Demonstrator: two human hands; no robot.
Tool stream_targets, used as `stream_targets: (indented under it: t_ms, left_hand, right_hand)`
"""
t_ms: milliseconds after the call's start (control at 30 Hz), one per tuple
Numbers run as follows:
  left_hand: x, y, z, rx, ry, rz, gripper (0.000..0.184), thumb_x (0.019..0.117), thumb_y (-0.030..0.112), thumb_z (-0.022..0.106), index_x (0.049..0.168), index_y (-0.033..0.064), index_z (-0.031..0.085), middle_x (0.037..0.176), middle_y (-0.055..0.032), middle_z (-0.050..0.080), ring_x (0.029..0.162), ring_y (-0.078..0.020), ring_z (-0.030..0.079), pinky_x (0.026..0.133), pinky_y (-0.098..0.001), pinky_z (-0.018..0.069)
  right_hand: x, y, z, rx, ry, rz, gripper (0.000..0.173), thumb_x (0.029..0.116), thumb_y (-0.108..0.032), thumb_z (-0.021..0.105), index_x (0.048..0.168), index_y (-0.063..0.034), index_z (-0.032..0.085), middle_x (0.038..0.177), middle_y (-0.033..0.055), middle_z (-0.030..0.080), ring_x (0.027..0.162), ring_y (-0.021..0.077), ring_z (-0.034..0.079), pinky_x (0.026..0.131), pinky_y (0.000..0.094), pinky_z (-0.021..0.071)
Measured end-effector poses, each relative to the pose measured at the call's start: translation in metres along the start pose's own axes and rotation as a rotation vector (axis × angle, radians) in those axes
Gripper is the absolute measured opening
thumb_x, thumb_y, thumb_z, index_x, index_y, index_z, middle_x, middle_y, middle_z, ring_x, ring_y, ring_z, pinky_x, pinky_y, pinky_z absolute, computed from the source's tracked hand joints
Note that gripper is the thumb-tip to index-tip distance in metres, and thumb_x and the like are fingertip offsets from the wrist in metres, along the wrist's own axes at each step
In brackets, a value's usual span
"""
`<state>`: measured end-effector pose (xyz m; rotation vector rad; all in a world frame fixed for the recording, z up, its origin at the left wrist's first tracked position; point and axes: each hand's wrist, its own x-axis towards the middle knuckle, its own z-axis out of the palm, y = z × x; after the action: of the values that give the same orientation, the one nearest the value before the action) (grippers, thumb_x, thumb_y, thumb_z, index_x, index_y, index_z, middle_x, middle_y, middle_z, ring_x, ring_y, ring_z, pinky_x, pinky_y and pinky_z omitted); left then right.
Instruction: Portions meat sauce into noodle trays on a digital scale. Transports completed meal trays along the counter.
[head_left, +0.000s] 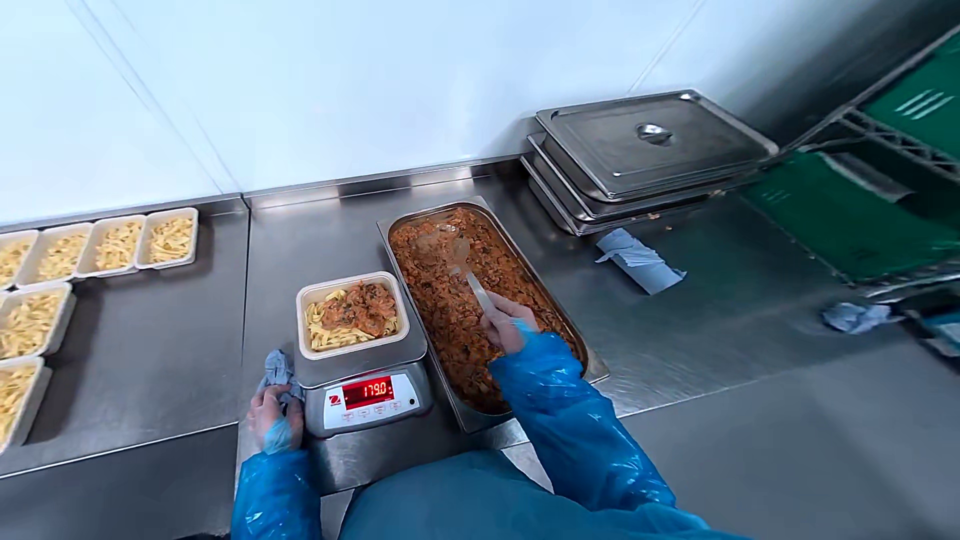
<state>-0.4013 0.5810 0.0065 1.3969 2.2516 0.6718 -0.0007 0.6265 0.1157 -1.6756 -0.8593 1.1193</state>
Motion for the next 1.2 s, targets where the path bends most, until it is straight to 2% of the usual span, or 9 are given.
stream_targets:
  t_ms: [133,300,433,500,600,767,1000,1100,1200]
  left_hand:
    - [-0.001,0.0,0.0,-0.014,0.003,0.0,0.03,0.0874,0.007,0.074,0.117,0.0053,0.072,0.14,-0.0254,0.056,0.128,-0.0484,0.052,0.103,-0.0634,0.0422]
    - [0.002,-0.003,-0.002,0.019,-0.015,-0.02,0.03,0.0885,0.013,0.075,0.118,0.0082,0.072,0.14,-0.0232,0.057,0.128,-0.0465,0.052,0.103,-0.0628,0.0433]
    - [0.002,-0.004,0.0,0.012,-0.023,-0.029,0.029,0.089,0.013,0.073,0.117,0.0086,0.072,0.139,-0.0225,0.057,0.127,-0.0461,0.053,0.102,-0.0627,0.0445]
    - [0.001,-0.005,0.001,0.0,-0.014,-0.02,0.028,0.0894,0.014,0.073,0.117,0.0087,0.072,0.139,-0.0228,0.057,0.126,-0.0464,0.053,0.101,-0.0632,0.0448]
    - [0.001,-0.009,0.003,-0.003,-0.01,-0.016,0.028,0.0895,0.015,0.073,0.117,0.0107,0.072,0.14,-0.021,0.057,0.127,-0.0454,0.053,0.101,-0.063,0.0448]
    - [0.002,-0.01,0.004,-0.012,-0.018,-0.021,0.028,0.0887,0.012,0.072,0.117,0.0113,0.072,0.141,-0.0198,0.057,0.126,-0.0454,0.053,0.099,-0.0649,0.044]
    - [0.003,-0.016,0.005,-0.013,-0.033,-0.021,0.029,0.0892,0.017,0.074,0.118,0.0144,0.072,0.143,-0.0154,0.056,0.128,-0.0426,0.052,0.1,-0.0652,0.0435]
    - [0.009,-0.033,0.005,-0.151,-0.064,0.028,0.028,0.0873,0.023,0.076,0.114,0.0155,0.074,0.14,-0.0138,0.058,0.128,-0.0377,0.053,0.102,-0.0618,0.0448]
    - [0.012,-0.038,-0.003,-0.199,-0.057,0.084,0.026,0.0894,0.026,0.073,0.114,0.0195,0.075,0.14,-0.0113,0.059,0.128,-0.0342,0.055,0.103,-0.0606,0.046]
  right_hand:
    - [-0.032,-0.025,-0.007,0.205,-0.077,-0.064,0.04,0.1055,-0.004,0.042,0.143,-0.0027,0.056,0.068,0.0011,0.058,0.044,0.0031,0.043,0.039,0.0166,0.0349]
    - [-0.082,-0.041,0.0,0.044,-0.274,-0.184,0.05,0.0988,-0.005,0.047,0.148,-0.0105,0.055,0.064,0.0008,0.058,0.042,0.0045,0.042,0.038,0.0178,0.0349]
    - [-0.09,-0.01,0.013,-0.62,-0.304,-0.57,0.051,0.0983,-0.014,0.052,0.147,-0.0286,0.059,0.085,0.0036,0.074,0.062,0.0139,0.063,0.059,0.0373,0.0553]
    - [-0.089,0.001,0.018,-0.727,-0.314,-0.671,0.051,0.0998,-0.014,0.049,0.148,-0.0291,0.058,0.091,0.0085,0.076,0.07,0.0211,0.07,0.066,0.0465,0.0589]
    - [-0.092,-0.003,0.02,-0.558,-0.296,-0.646,0.05,0.0976,-0.014,0.049,0.145,-0.0237,0.061,0.108,0.0026,0.077,0.072,0.0084,0.067,0.066,0.0317,0.0576]
    - [-0.095,-0.029,0.011,-0.205,-0.331,-0.322,0.049,0.0985,-0.011,0.054,0.146,-0.0213,0.06,0.067,-0.0014,0.06,0.05,0.006,0.048,0.045,0.0216,0.0399]
    - [-0.093,-0.034,-0.007,0.018,-0.372,-0.324,0.048,0.0995,-0.004,0.048,0.146,-0.0089,0.057,0.068,-0.0007,0.063,0.045,0.0022,0.045,0.04,0.0152,0.0378]
    - [-0.079,-0.042,-0.023,-0.033,-0.17,-0.383,0.048,0.0979,-0.005,0.05,0.145,-0.0073,0.056,0.071,-0.0041,0.063,0.048,0.0001,0.046,0.042,0.0152,0.0369]
    - [-0.041,-0.025,-0.039,-0.336,0.131,-0.375,0.048,0.1028,-0.014,0.05,0.15,-0.0221,0.054,0.08,0.0,0.065,0.057,0.0066,0.052,0.051,0.0243,0.0443]
